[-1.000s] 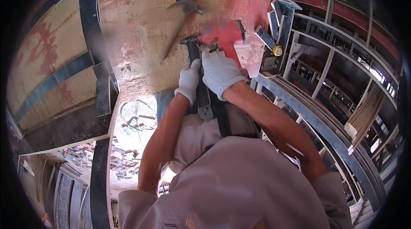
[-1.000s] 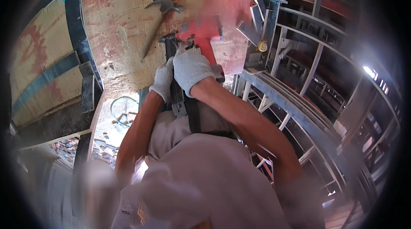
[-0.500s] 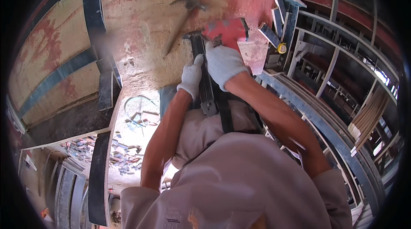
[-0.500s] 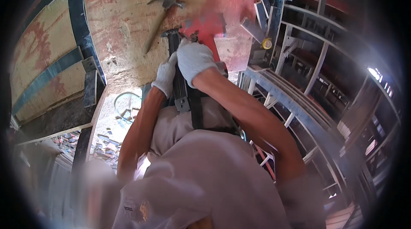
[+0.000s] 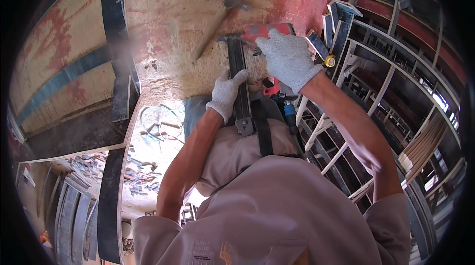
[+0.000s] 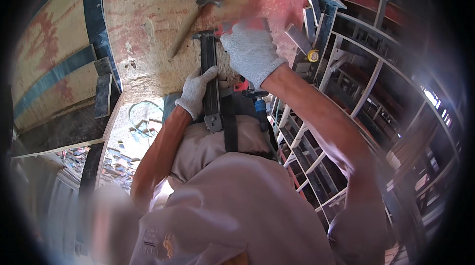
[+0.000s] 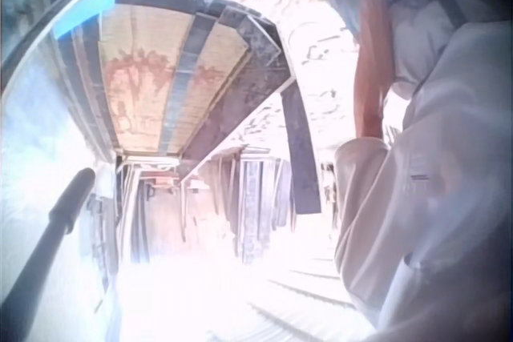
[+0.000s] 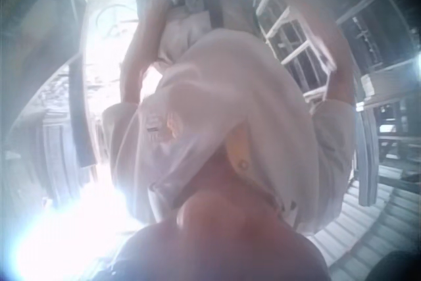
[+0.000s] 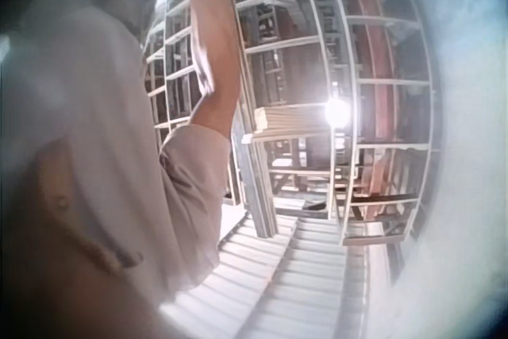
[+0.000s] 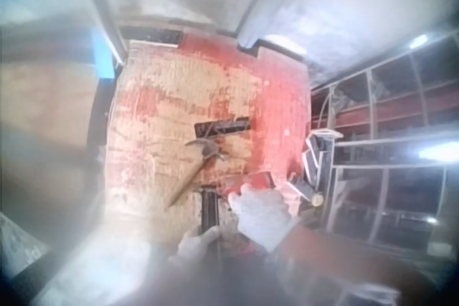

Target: The person picks up small wood pieces from debris, then uses a red pneumatic nail gun to fasten dark wood strips to a plywood floor. The person repeatedly positions strips and drives nails along the floor surface.

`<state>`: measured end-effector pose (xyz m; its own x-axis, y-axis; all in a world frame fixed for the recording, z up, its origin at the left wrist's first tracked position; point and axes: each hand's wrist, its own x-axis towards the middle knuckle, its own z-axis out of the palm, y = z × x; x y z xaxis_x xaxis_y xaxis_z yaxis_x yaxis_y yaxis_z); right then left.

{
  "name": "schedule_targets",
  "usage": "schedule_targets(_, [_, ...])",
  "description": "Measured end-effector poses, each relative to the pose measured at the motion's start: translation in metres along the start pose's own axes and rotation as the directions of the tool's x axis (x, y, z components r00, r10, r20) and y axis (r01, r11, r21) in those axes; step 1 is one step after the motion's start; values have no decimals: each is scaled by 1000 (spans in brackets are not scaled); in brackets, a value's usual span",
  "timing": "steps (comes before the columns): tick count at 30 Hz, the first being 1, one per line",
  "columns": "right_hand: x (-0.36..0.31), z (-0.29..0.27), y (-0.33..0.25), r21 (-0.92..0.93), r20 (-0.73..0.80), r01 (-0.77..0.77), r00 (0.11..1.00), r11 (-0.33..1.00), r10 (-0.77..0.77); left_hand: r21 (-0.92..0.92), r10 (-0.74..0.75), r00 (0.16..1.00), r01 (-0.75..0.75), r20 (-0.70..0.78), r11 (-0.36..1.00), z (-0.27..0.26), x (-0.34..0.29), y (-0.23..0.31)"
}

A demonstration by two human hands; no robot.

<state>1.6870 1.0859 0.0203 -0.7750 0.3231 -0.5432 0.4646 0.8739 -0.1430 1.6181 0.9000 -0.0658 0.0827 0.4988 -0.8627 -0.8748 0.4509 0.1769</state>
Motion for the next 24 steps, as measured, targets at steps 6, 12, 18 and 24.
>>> schedule_targets(6, [0,1,-8,-12,52,-18,998,1000,19,117,57,997,-51,-49,992,-7,12,-10])
schedule_targets(12, [3,-1,-27,-124,86,18,996,992,-8,108,59,996,-52,-63,993,1,8,-3])
schedule_targets(18, [2,2,-36,-240,248,217,956,946,-156,214,96,985,-64,-142,975,15,-6,17])
schedule_targets(24, [2,22,-49,-281,129,134,986,950,-101,551,421,890,-266,-175,791,4,12,0])
